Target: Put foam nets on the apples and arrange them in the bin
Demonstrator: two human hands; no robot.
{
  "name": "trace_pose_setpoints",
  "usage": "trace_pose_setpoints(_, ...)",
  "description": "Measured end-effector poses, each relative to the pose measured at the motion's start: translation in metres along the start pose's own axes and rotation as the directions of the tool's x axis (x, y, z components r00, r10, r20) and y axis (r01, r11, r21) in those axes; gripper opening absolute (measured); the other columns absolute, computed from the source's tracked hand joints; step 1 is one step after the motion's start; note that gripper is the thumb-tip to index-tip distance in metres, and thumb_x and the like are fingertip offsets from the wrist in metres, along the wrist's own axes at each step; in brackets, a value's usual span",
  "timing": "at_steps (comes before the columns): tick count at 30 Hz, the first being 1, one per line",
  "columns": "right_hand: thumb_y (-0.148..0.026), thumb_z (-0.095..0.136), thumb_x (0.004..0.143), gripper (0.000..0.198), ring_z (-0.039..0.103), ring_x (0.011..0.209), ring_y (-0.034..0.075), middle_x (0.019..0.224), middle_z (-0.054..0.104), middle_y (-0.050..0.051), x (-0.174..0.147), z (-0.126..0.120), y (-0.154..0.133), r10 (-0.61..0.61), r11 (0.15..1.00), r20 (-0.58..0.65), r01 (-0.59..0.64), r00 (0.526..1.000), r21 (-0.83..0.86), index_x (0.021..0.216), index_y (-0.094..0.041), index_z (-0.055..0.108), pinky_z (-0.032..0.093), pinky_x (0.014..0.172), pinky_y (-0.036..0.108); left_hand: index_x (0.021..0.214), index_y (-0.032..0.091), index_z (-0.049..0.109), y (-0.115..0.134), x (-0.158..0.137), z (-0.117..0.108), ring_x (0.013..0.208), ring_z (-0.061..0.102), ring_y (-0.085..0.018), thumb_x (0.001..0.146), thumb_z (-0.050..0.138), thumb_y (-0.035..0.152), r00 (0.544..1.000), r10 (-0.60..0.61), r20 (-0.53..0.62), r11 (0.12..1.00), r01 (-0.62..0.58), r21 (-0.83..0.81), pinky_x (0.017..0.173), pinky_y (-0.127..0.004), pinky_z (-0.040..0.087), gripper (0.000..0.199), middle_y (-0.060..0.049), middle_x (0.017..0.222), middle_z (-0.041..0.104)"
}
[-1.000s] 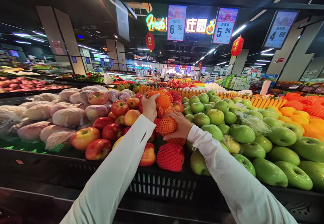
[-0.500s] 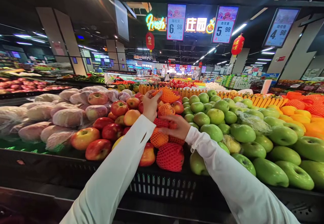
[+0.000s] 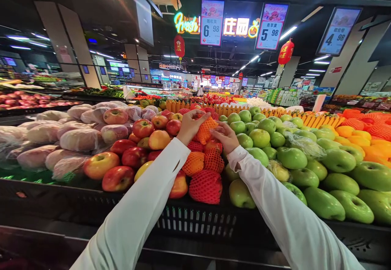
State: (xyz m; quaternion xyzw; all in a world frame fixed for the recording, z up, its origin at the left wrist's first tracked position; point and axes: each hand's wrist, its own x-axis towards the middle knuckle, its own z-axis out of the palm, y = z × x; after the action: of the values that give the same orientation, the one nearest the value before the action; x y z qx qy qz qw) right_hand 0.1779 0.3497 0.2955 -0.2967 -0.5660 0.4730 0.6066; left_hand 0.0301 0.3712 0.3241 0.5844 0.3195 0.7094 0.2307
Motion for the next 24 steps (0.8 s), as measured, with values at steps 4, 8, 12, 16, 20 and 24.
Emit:
trace_pose_setpoints(4,-0.035,0.094,0.033,0.066,0.062,0.064,0.011,0.072,0.065,-0.007,-0.010,0.006,-0.005,0.029,0.998,0.159,-0.037,0.987,0.051,0.087,-0.021,0.060,0.056,0.063,0.025,0.070,0.018,0.069,0.003,-0.001,0.000,0.074,0.061,-0.016,0.059,0.086,0.049,0.999,0.025,0.031,1.000,-0.025,0.016,0.072,-0.029,0.048,0.037,-0.003,0.077,0.070)
trace_pose_setpoints(8,-0.039,0.094,0.040,0.055,0.065,0.068,0.014,0.076,0.070,-0.003,-0.015,0.006,-0.011,0.018,0.998,0.201,-0.029,0.979,0.054,0.082,-0.019,0.063,0.059,0.073,0.032,0.071,0.018,0.068,0.004,-0.004,0.002,0.074,0.062,-0.016,0.063,0.084,0.045,0.986,-0.009,0.167,0.998,-0.001,0.061,0.073,-0.030,0.048,0.032,-0.003,0.079,0.070)
trace_pose_setpoints(12,-0.055,0.088,0.050,0.048,0.045,0.050,0.008,0.058,0.057,-0.005,-0.014,0.003,-0.015,-0.182,0.980,0.002,0.181,0.983,-0.086,0.065,-0.020,0.058,0.044,0.051,0.026,0.070,0.019,0.067,0.001,-0.004,0.000,0.067,0.059,-0.014,0.067,0.079,0.050,0.981,-0.012,0.195,0.996,-0.006,0.092,0.068,-0.028,0.045,0.034,-0.001,0.075,0.069)
trace_pose_setpoints(16,-0.072,0.072,0.062,0.053,0.047,0.056,0.011,0.062,0.058,-0.003,-0.005,-0.006,-0.014,-0.295,0.954,-0.229,0.272,0.928,-0.130,0.072,-0.022,0.057,0.042,0.053,0.027,0.069,0.020,0.065,-0.003,-0.007,-0.003,0.057,0.052,-0.013,0.078,0.066,0.057,0.965,-0.016,0.260,0.980,-0.036,0.194,0.058,-0.028,0.038,0.038,0.001,0.063,0.062)
trace_pose_setpoints(20,-0.073,0.069,0.057,0.055,0.052,0.064,0.014,0.066,0.058,-0.003,0.011,-0.020,-0.013,-0.292,0.956,-0.426,0.264,0.856,-0.126,0.071,-0.024,0.050,0.050,0.065,0.030,0.073,0.021,0.064,-0.010,-0.006,-0.001,0.067,0.058,-0.018,0.086,0.057,0.049,0.994,-0.022,0.111,0.938,-0.018,0.347,0.066,-0.031,0.043,0.032,-0.002,0.070,0.066)
trace_pose_setpoints(24,-0.057,0.084,0.041,0.053,0.057,0.065,0.014,0.065,0.061,-0.004,0.017,-0.023,-0.009,-0.101,0.988,-0.377,0.138,0.921,0.073,0.066,-0.024,0.051,0.054,0.070,0.032,0.072,0.021,0.059,-0.004,0.001,-0.009,0.082,0.062,-0.024,0.086,0.054,0.035,0.999,0.001,-0.043,0.876,0.020,0.481,0.083,-0.039,0.047,0.020,-0.009,0.083,0.068)
